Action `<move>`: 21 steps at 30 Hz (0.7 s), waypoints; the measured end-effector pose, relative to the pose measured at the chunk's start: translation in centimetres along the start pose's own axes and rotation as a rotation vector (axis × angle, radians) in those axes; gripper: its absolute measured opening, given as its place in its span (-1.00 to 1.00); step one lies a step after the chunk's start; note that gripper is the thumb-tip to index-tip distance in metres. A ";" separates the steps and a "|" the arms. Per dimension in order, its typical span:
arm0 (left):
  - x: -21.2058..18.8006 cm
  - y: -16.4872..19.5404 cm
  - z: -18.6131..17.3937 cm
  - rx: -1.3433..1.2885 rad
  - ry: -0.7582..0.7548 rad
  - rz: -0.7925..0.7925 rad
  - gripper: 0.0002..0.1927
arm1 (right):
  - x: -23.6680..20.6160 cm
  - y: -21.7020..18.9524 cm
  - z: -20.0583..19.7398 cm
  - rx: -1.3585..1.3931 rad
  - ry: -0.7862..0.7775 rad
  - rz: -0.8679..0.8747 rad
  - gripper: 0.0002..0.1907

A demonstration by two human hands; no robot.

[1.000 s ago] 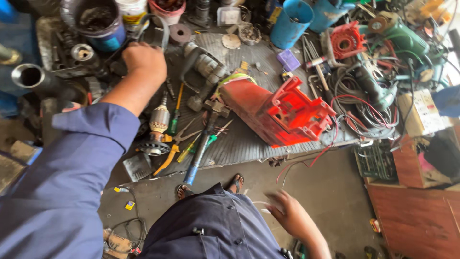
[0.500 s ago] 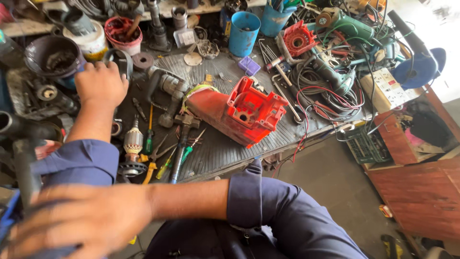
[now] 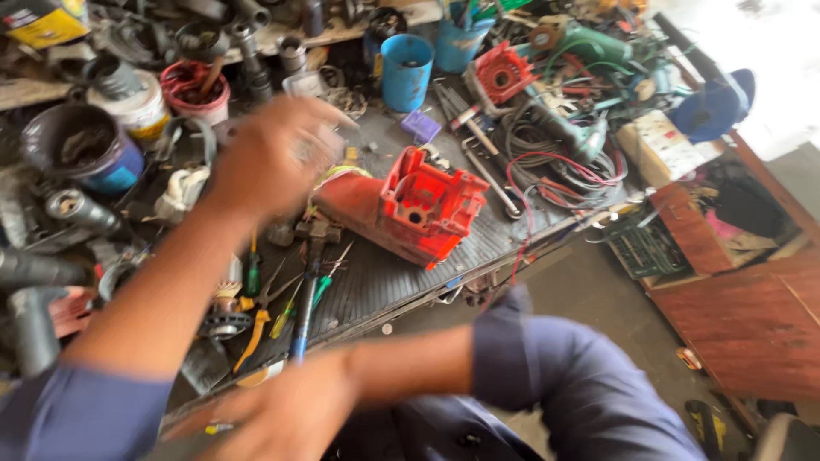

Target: The person repairs a red power tool housing at a cluttered workbench. They pull a white strap and wires out of the housing, tap parts with a hammer, mark the motor armature with a marker, fit components into the housing, and press and hammer pieces into place.

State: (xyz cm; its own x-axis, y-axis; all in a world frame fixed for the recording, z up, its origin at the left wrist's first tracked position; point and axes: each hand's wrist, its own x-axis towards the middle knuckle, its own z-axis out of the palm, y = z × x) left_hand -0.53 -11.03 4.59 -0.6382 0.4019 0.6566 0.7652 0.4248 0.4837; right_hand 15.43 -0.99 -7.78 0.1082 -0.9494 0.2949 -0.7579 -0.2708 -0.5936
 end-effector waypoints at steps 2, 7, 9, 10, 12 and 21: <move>-0.9 6.9 1.3 0.201 -0.041 0.317 -0.77 | -5.3 0.5 -6.3 -0.078 -0.127 0.135 -0.85; -2.7 19.7 5.5 0.061 0.016 0.807 -0.77 | -11.8 1.4 -25.1 -1.151 -0.098 0.414 -0.89; -2.3 20.9 7.8 0.202 0.120 0.800 -0.60 | -12.1 0.2 -29.8 -1.231 0.214 0.566 -0.88; -1.7 21.0 9.0 0.205 0.145 0.774 -0.57 | -11.9 -0.4 -31.4 -1.279 0.291 0.559 -0.84; -0.6 21.1 11.3 0.184 0.193 0.772 -0.56 | -11.8 -1.5 -33.0 -1.366 0.348 0.634 -0.78; 3.3 24.0 18.1 0.140 0.183 1.050 -0.64 | -18.0 -0.8 -36.9 -1.542 -0.036 1.015 -0.76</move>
State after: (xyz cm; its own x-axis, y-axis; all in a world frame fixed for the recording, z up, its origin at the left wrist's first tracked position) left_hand 14.24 15.16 7.94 0.3642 0.4974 0.7874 0.8993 0.0319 -0.4361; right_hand -9.63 22.17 15.01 -0.7138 -0.6427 0.2782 -0.3750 0.6862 0.6233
